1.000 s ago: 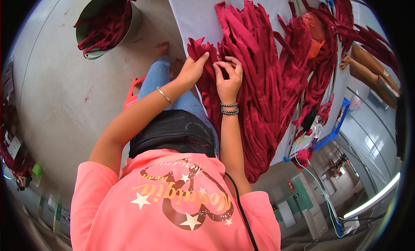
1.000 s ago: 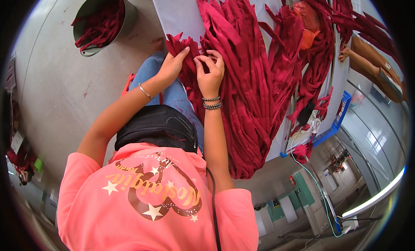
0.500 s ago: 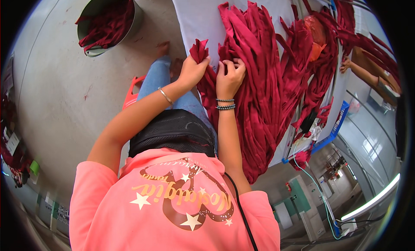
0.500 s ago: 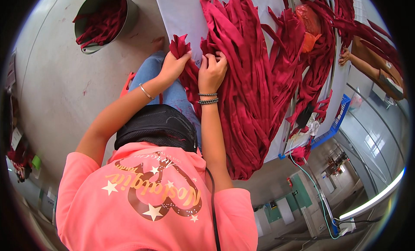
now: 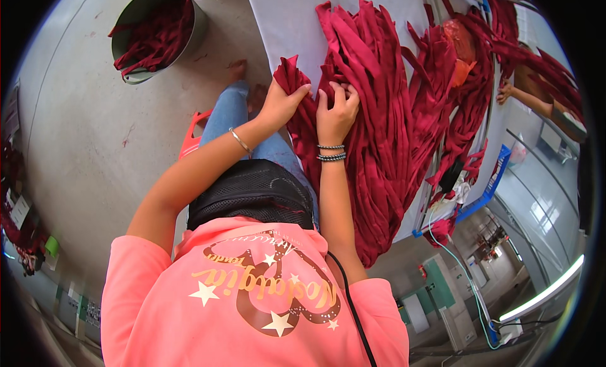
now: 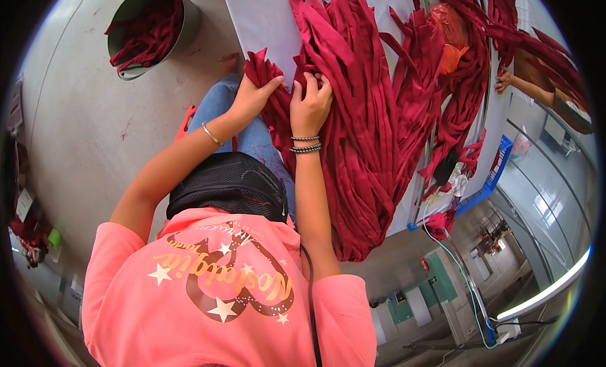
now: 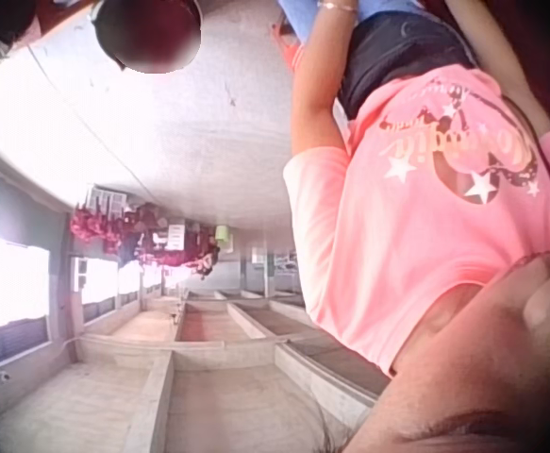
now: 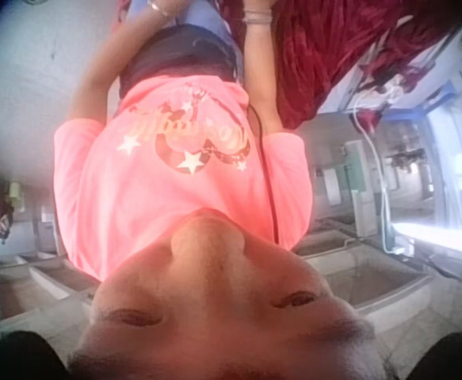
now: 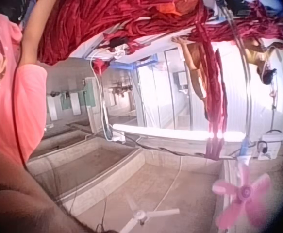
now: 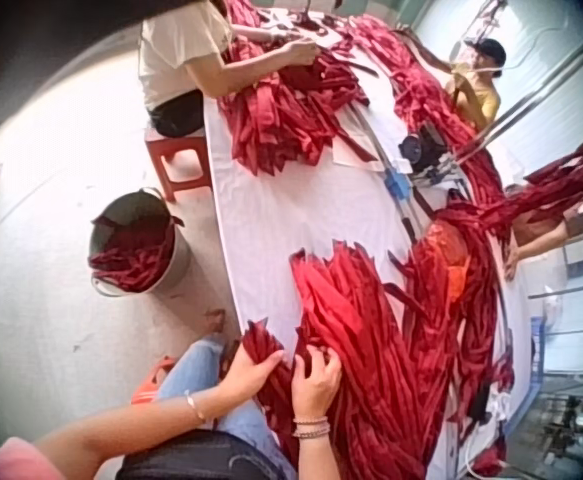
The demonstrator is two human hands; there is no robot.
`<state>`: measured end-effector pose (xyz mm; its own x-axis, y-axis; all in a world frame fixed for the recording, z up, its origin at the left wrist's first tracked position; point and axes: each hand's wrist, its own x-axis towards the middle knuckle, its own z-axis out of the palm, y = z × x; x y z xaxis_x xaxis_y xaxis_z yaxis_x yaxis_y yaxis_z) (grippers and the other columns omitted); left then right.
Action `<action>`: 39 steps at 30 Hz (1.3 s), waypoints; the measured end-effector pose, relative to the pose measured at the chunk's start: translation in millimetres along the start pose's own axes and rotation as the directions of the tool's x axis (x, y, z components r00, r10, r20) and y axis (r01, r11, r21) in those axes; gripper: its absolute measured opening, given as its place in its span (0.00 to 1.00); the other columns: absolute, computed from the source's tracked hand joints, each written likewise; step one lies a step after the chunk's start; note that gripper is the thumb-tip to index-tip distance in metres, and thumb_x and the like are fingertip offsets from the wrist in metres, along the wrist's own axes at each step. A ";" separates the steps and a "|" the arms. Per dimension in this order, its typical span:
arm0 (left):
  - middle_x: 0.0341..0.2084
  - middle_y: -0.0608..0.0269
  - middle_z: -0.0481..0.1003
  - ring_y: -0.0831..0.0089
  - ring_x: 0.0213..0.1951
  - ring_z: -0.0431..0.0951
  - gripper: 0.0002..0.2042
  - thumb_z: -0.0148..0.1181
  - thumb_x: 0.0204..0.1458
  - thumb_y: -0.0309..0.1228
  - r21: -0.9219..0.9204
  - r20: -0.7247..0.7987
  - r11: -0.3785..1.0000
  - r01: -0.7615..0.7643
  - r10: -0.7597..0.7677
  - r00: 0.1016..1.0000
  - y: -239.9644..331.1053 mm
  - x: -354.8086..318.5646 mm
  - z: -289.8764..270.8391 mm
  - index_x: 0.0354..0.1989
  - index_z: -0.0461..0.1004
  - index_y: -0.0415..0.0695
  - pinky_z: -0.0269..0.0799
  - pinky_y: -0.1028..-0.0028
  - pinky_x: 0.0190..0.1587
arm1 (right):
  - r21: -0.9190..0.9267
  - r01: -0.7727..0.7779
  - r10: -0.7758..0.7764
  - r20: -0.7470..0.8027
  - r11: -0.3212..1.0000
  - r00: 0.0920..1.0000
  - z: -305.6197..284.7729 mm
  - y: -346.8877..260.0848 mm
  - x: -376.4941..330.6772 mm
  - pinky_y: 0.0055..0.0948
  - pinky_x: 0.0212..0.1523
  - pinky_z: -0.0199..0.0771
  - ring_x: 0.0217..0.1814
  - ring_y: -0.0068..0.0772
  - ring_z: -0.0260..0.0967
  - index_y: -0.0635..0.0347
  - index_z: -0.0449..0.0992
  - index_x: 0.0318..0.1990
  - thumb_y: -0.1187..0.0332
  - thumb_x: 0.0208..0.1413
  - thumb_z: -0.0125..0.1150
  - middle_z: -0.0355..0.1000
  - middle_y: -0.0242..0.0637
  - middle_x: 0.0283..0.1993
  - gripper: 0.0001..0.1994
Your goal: Tying knots in strips of red fabric in a factory setting.
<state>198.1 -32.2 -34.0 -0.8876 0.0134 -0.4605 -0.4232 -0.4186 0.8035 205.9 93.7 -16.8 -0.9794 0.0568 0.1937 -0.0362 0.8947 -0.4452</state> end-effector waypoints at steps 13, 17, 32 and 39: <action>0.33 0.61 0.76 0.75 0.35 0.76 0.09 0.58 0.53 0.22 0.069 -0.088 0.997 0.030 -0.024 0.996 -14.8 4.5 -3.4 0.42 0.67 0.37 0.71 0.75 0.38 | 0.022 -0.048 0.048 0.003 0.999 0.999 9.1 3.5 -1.9 0.41 0.46 0.67 0.46 0.49 0.66 0.57 0.78 0.31 0.65 0.45 0.69 0.67 0.49 0.46 0.08; 0.37 0.59 0.75 0.72 0.39 0.77 0.08 0.53 0.58 0.24 0.015 -0.153 1.000 0.019 -0.017 0.988 -31.5 7.5 -14.0 0.44 0.67 0.37 0.72 0.73 0.42 | 0.383 -0.002 -0.075 0.185 0.924 0.980 -9.8 -0.9 5.3 0.39 0.56 0.61 0.54 0.45 0.64 0.54 0.79 0.30 0.70 0.45 0.69 0.66 0.46 0.53 0.05; 0.28 0.69 0.71 0.80 0.30 0.70 0.11 0.61 0.55 0.35 0.016 -0.052 0.994 0.106 -0.105 0.993 12.2 -5.6 -4.2 0.39 0.69 0.42 0.68 0.74 0.34 | 0.120 0.007 -0.017 0.085 0.993 0.996 -9.1 9.1 3.7 0.38 0.41 0.71 0.43 0.44 0.71 0.62 0.77 0.35 0.69 0.48 0.66 0.70 0.45 0.42 0.09; 0.26 0.67 0.76 0.80 0.29 0.72 0.07 0.62 0.51 0.28 0.184 -0.172 0.950 0.254 -0.224 0.959 2.1 -1.6 -15.1 0.34 0.74 0.38 0.69 0.74 0.35 | -0.099 -0.001 -0.002 -0.032 0.995 0.999 12.4 8.8 -1.2 0.40 0.41 0.70 0.41 0.44 0.69 0.58 0.77 0.40 0.66 0.49 0.65 0.69 0.42 0.40 0.11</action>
<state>201.4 -46.8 -37.3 -0.7257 -0.0493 -0.6863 -0.6609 -0.2273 0.7152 204.2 96.0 -31.8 -0.9725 0.0687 0.2225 -0.0155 0.9343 -0.3562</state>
